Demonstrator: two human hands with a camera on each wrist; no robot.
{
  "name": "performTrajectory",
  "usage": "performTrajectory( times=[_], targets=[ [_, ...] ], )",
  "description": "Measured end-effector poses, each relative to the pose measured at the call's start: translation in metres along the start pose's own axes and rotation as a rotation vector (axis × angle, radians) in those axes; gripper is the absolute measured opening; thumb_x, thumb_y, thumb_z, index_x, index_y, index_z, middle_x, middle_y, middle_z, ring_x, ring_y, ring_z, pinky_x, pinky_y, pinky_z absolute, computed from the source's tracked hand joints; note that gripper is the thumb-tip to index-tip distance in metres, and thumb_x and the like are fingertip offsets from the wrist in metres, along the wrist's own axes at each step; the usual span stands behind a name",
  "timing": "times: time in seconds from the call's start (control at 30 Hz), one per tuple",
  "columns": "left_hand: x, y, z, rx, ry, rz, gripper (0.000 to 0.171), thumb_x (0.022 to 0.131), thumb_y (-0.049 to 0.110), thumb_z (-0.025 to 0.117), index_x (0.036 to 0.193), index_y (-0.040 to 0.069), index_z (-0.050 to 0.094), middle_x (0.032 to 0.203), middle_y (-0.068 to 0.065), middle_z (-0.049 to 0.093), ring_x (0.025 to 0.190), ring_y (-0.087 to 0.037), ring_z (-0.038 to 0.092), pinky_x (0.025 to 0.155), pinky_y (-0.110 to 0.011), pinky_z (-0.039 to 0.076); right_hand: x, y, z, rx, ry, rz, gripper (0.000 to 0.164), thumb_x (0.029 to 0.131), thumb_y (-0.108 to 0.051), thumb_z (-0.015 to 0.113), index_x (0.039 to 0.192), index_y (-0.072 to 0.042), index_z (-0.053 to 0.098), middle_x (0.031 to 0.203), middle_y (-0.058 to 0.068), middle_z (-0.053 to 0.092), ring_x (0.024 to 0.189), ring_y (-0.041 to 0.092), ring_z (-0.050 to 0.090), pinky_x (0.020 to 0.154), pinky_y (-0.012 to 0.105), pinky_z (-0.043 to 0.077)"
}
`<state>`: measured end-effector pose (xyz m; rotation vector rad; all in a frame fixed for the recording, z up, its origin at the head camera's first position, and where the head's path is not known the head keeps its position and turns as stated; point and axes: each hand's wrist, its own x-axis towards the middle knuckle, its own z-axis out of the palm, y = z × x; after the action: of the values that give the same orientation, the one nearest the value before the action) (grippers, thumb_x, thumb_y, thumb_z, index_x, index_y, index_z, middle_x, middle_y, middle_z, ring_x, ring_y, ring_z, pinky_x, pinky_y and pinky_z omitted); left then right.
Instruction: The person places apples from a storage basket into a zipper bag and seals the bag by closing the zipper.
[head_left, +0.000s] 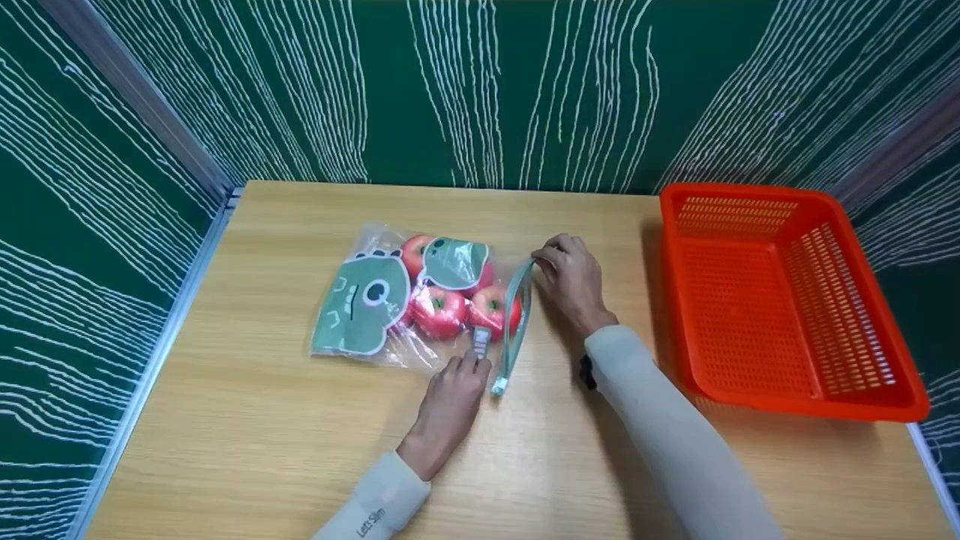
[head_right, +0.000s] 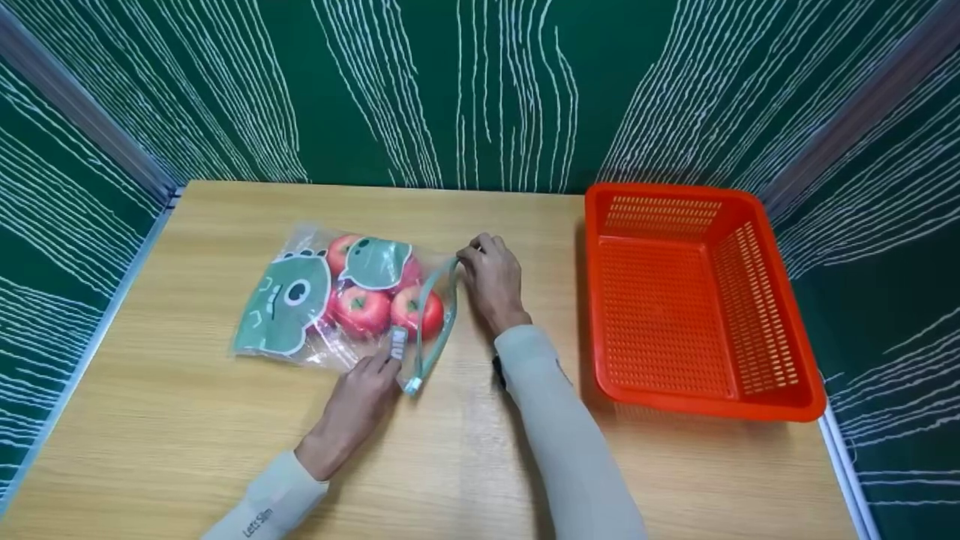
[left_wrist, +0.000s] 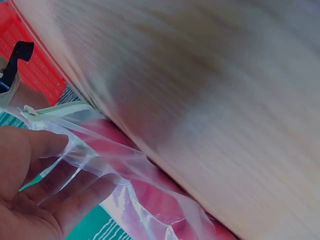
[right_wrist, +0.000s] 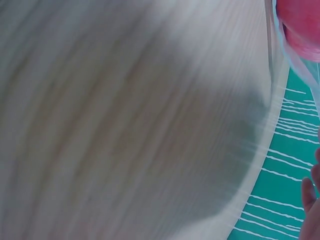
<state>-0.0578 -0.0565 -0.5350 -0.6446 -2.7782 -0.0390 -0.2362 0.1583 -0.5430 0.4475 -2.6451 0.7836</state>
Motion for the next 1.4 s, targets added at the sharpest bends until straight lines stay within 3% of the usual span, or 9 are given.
performTrajectory(
  times=[0.1, 0.23, 0.43, 0.6, 0.97, 1.1, 1.2, 1.4],
  targets=[
    [-0.002, -0.001, 0.0, 0.022, 0.036, 0.007, 0.025, 0.089, 0.0, 0.081, 0.111, 0.004, 0.07, 0.096, -0.008, 0.065, 0.081, -0.017, 0.072, 0.066, -0.027, 0.064, 0.0, 0.001, -0.001, -0.006, 0.006, -0.001, 0.013, 0.102, -0.008, 0.07, 0.107, -0.006, 0.083, 0.113, 0.013, 0.067, 0.103, 0.03, 0.061, 0.089, 0.043, 0.059],
    [-0.003, -0.004, -0.001, 0.043, 0.036, 0.046, 0.028, 0.088, -0.001, 0.081, 0.113, 0.004, 0.069, 0.098, -0.008, 0.064, 0.083, -0.016, 0.071, 0.069, -0.026, 0.065, -0.001, 0.001, -0.003, 0.006, 0.005, 0.011, 0.014, 0.101, -0.007, 0.07, 0.108, -0.006, 0.082, 0.114, 0.013, 0.067, 0.104, 0.03, 0.06, 0.09, 0.043, 0.058],
    [-0.004, -0.01, -0.004, 0.034, 0.038, 0.12, 0.028, 0.09, 0.003, 0.082, 0.115, 0.006, 0.071, 0.106, -0.009, 0.068, 0.088, -0.017, 0.072, 0.073, -0.027, 0.065, -0.001, 0.001, -0.004, 0.005, -0.003, 0.027, 0.015, 0.102, -0.009, 0.07, 0.109, -0.007, 0.082, 0.114, 0.012, 0.066, 0.104, 0.03, 0.059, 0.09, 0.042, 0.058],
    [-0.004, -0.011, -0.005, 0.002, 0.078, 0.142, 0.026, 0.089, 0.007, 0.084, 0.113, 0.008, 0.074, 0.105, -0.008, 0.069, 0.089, -0.018, 0.073, 0.071, -0.028, 0.066, -0.001, 0.001, -0.005, 0.01, 0.008, 0.017, 0.015, 0.102, -0.009, 0.07, 0.109, -0.007, 0.083, 0.113, 0.012, 0.066, 0.103, 0.03, 0.059, 0.09, 0.041, 0.058],
    [-0.006, -0.015, -0.009, -0.051, 0.157, 0.095, 0.033, 0.084, 0.0, 0.086, 0.113, 0.008, 0.072, 0.122, -0.012, 0.07, 0.1, -0.022, 0.074, 0.076, -0.033, 0.066, -0.002, 0.002, -0.007, 0.002, 0.023, 0.013, 0.014, 0.102, -0.007, 0.069, 0.106, -0.007, 0.083, 0.111, 0.011, 0.067, 0.102, 0.029, 0.059, 0.089, 0.042, 0.059],
    [-0.007, -0.017, -0.011, -0.116, 0.181, 0.078, 0.039, 0.084, 0.0, 0.087, 0.119, 0.006, 0.072, 0.132, -0.014, 0.069, 0.113, -0.027, 0.074, 0.084, -0.036, 0.065, 0.0, 0.001, -0.008, 0.006, 0.018, 0.023, 0.015, 0.102, -0.007, 0.069, 0.107, -0.007, 0.083, 0.112, 0.011, 0.067, 0.103, 0.029, 0.059, 0.092, 0.042, 0.06],
    [-0.005, -0.019, -0.014, -0.195, 0.199, 0.051, 0.038, 0.086, 0.001, 0.086, 0.121, 0.005, 0.071, 0.127, -0.014, 0.071, 0.117, -0.028, 0.073, 0.086, -0.037, 0.064, 0.002, 0.001, -0.011, 0.014, 0.02, 0.027, 0.015, 0.102, -0.006, 0.069, 0.108, -0.006, 0.083, 0.113, 0.012, 0.067, 0.104, 0.03, 0.059, 0.093, 0.042, 0.059],
    [-0.001, -0.023, -0.022, -0.376, 0.245, -0.035, 0.02, 0.093, 0.0, 0.079, 0.112, 0.004, 0.074, 0.102, -0.009, 0.069, 0.099, -0.024, 0.076, 0.085, -0.034, 0.065, 0.004, 0.0, -0.017, 0.031, 0.059, 0.006, 0.014, 0.102, -0.006, 0.069, 0.106, -0.006, 0.083, 0.111, 0.012, 0.068, 0.104, 0.031, 0.06, 0.088, 0.043, 0.059]
  ],
)
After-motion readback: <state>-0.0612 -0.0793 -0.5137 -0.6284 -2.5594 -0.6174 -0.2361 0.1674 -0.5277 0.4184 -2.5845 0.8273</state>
